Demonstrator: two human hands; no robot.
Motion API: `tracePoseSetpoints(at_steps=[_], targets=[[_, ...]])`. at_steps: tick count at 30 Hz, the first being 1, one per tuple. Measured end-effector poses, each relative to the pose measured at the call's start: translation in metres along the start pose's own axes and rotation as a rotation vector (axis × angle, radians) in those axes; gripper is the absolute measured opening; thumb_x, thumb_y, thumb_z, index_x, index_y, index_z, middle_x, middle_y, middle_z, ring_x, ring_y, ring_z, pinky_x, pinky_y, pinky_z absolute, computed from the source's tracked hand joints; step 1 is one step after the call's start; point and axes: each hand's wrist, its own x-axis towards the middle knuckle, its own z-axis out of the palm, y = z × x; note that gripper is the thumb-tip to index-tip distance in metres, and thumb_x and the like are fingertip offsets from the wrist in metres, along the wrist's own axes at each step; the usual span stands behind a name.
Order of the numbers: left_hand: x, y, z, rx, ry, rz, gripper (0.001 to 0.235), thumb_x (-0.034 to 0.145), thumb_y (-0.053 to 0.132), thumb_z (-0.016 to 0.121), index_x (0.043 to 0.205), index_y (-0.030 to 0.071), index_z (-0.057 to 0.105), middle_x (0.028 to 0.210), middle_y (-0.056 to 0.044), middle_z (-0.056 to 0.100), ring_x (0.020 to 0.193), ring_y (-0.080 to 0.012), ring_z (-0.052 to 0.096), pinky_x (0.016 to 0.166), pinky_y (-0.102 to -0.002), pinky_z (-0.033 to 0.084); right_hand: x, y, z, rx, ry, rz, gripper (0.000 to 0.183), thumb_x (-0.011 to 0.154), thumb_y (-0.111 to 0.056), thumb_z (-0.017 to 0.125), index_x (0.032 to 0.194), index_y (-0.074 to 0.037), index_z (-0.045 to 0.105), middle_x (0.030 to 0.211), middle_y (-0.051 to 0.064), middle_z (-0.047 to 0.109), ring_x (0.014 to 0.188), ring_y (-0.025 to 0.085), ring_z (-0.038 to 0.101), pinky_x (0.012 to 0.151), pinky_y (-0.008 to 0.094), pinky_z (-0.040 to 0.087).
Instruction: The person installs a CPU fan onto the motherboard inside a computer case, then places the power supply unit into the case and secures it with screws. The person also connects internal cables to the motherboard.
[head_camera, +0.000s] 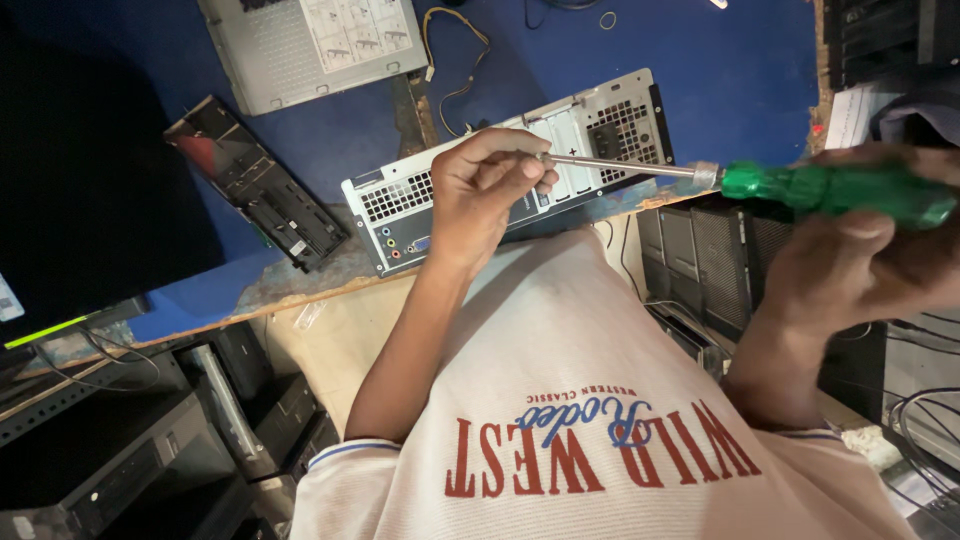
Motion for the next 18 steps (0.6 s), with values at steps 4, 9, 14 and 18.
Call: tracePoseSetpoints(at_steps=[4,9,14,18], targets=[[0.001,-0.001,0.003,0.030,0.015,0.039,0.014,0.099,-0.002,0.074,0.112,-0.005,0.070,0.099,-0.012,0.072,0.089,-0.0179,0.071,0.081,-0.033,0.060,0.011,0.000,0.007,-0.091,-0.041,-0.086,0.046,0.106,-0.025,0.067,0.143,-0.002,0.052,0.118,0.019,0.070,0.093,0.027,0.075,0.076,0.038,0.066],[0.001,-0.001,0.002,0.056,0.056,0.040,0.015,0.097,-0.002,0.075,0.111,-0.005,0.070,0.099,-0.013,0.073,0.091,-0.0184,0.073,0.086,-0.034,0.062,0.010,-0.001,0.024,0.083,0.034,-0.062,0.041,0.109,-0.009,0.072,0.143,-0.009,0.049,0.125,0.018,0.068,0.105,0.026,0.074,0.085,0.040,0.069],[-0.001,-0.002,0.004,0.105,0.003,0.091,0.015,0.099,0.000,0.074,0.112,-0.006,0.069,0.100,-0.011,0.072,0.091,-0.0169,0.072,0.084,-0.032,0.061,0.013,0.003,0.036,-0.029,0.208,-0.108,0.027,0.106,-0.001,0.072,0.130,0.003,0.060,0.122,0.026,0.071,0.101,0.030,0.076,0.078,0.043,0.065],[-0.004,-0.002,0.004,0.132,0.017,0.114,0.015,0.099,-0.002,0.074,0.112,-0.006,0.069,0.102,-0.012,0.072,0.094,-0.0176,0.073,0.088,-0.033,0.062,0.012,0.002,0.045,-0.011,0.280,-0.110,0.033,0.105,-0.005,0.072,0.131,-0.001,0.051,0.117,0.024,0.070,0.104,0.029,0.077,0.078,0.042,0.064]])
